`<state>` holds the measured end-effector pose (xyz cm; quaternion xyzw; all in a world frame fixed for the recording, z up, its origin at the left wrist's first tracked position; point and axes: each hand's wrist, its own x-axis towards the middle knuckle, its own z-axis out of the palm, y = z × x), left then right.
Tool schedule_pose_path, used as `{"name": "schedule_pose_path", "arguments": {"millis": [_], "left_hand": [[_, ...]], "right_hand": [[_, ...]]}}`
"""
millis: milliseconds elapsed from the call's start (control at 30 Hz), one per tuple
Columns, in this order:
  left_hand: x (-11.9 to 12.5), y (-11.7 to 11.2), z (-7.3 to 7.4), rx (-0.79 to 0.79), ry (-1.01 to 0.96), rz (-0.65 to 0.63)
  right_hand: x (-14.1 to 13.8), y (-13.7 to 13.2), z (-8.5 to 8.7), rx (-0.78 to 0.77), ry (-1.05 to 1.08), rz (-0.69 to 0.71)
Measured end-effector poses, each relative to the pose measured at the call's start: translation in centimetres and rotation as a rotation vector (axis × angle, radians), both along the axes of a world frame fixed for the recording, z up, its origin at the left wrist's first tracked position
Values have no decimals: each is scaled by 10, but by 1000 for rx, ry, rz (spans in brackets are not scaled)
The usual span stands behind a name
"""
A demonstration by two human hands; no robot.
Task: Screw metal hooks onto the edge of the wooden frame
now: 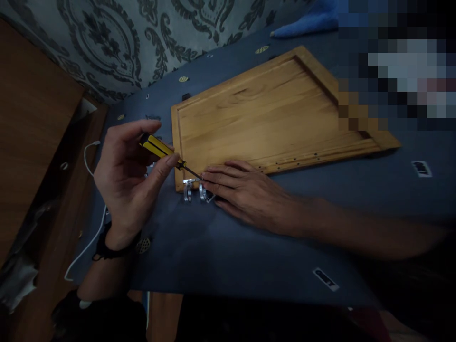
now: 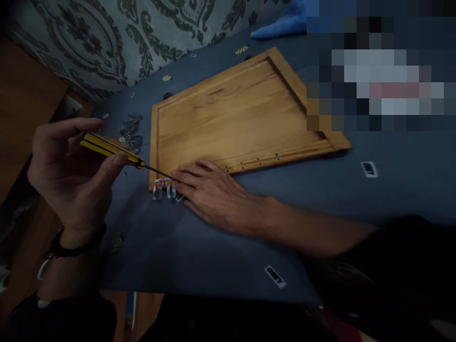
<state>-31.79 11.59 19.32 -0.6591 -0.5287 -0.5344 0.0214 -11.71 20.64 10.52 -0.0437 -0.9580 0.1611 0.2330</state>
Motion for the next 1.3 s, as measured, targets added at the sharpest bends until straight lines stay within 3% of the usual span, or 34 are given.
{"name": "schedule_pose_path", "arguments": {"millis": [167,467,700,1033,1300], "left_hand": [[-2,0,1,-67,-18,-68],[0,1,0,-9,40,26],[0,0,1,-53,-24,-74],[-2,2,-1,-4,19,-15],[4,0,1,-68,-59,-91]], "right_hand": [[0,1,-3,19,21,3],[0,1,-2,27,25,-3],[0,1,-2,21,15,-1],[0,0,-1,29,13,2],[0,2,-2,33,11,9]]}}
